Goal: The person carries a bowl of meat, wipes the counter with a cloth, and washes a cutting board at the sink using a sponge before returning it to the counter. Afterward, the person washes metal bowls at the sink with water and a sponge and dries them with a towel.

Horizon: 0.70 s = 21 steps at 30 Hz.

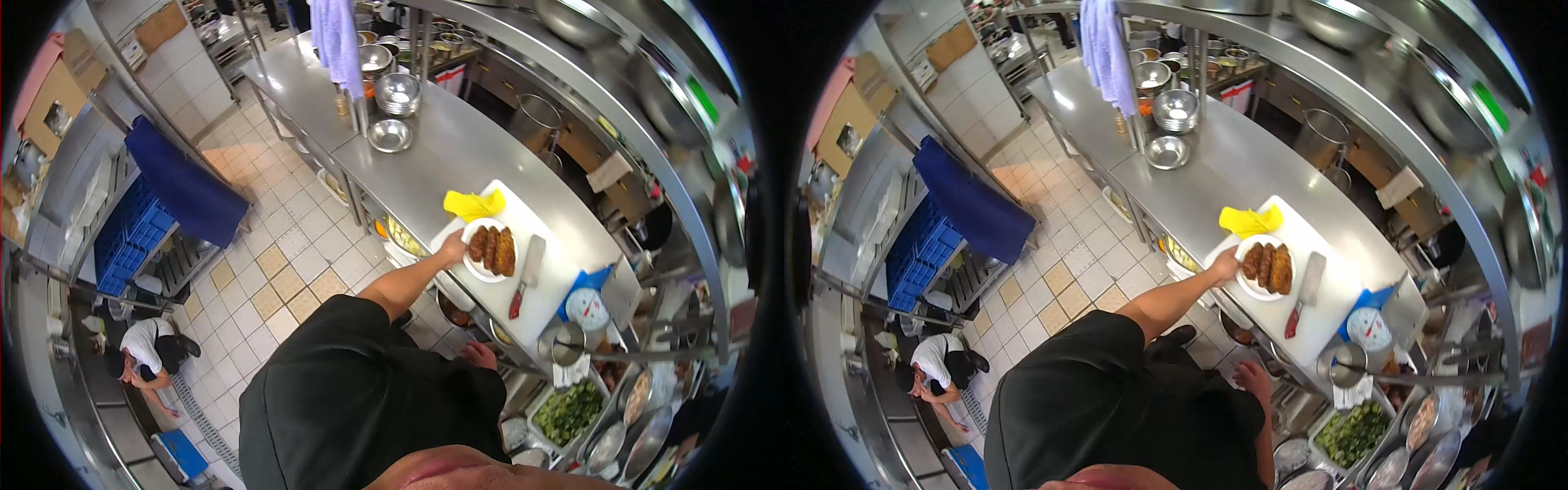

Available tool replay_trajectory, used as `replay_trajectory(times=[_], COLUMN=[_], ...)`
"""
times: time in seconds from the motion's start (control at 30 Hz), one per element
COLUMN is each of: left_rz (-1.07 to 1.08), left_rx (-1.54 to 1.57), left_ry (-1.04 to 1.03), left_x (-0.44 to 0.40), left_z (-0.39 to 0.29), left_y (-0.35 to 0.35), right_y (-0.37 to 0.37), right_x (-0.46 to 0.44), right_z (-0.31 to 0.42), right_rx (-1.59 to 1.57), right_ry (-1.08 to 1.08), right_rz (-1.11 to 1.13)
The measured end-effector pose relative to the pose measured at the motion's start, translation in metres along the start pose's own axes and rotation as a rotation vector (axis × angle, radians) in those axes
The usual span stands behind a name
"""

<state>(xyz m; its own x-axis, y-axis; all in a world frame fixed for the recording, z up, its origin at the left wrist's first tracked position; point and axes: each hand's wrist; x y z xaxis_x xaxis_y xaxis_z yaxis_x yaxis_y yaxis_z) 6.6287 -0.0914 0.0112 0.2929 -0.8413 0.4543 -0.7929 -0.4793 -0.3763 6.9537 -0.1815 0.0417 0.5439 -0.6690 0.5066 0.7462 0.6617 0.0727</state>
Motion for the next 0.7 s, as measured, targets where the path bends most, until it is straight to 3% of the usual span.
replay_trajectory(times=[0.07,0.13,0.17,0.27,0.4,0.63,0.7], left_rz=[0.028,0.152,0.090,-0.142,0.098,0.082,-0.134], left_rx=[-0.158,-0.749,-0.985,-1.231,-1.493,-1.209,-0.922], left_ry=[0.206,0.385,0.374,-0.333,-0.236,-0.209,-0.202], left_x=[0.004,-0.032,-0.016,-0.044,-0.089,-0.092,-0.080], left_z=[-0.041,-0.070,-0.103,-0.114,-0.108,-0.114,-0.119], left_y=[-0.003,0.009,0.002,0.011,0.029,0.041,0.053], right_y=[-0.006,-0.005,-0.005,-0.002,-0.003,-0.012,-0.025], right_x=[0.002,-0.010,-0.015,-0.026,-0.054,-0.065,-0.054], right_z=[0.016,0.029,0.031,0.026,0.015,0.039,0.064], right_rx=[0.000,-0.006,-0.040,-0.091,-0.034,0.067,0.055], right_ry=[-0.039,-0.040,-0.035,0.005,0.076,0.004,0.004], right_rz=[-0.031,-0.066,-0.097,-0.161,-0.132,-0.178,-0.208])
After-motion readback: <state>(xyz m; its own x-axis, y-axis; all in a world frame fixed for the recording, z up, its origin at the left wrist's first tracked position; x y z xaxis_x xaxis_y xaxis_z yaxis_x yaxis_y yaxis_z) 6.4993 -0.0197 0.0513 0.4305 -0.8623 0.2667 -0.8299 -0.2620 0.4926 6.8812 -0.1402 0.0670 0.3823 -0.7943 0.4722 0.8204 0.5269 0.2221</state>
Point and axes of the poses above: each hand's wrist, its own x-axis away from the middle knuckle, its own y-axis out of the back of the hand, z = x × y, and after that the axes turned 9 degrees about y, right-handed
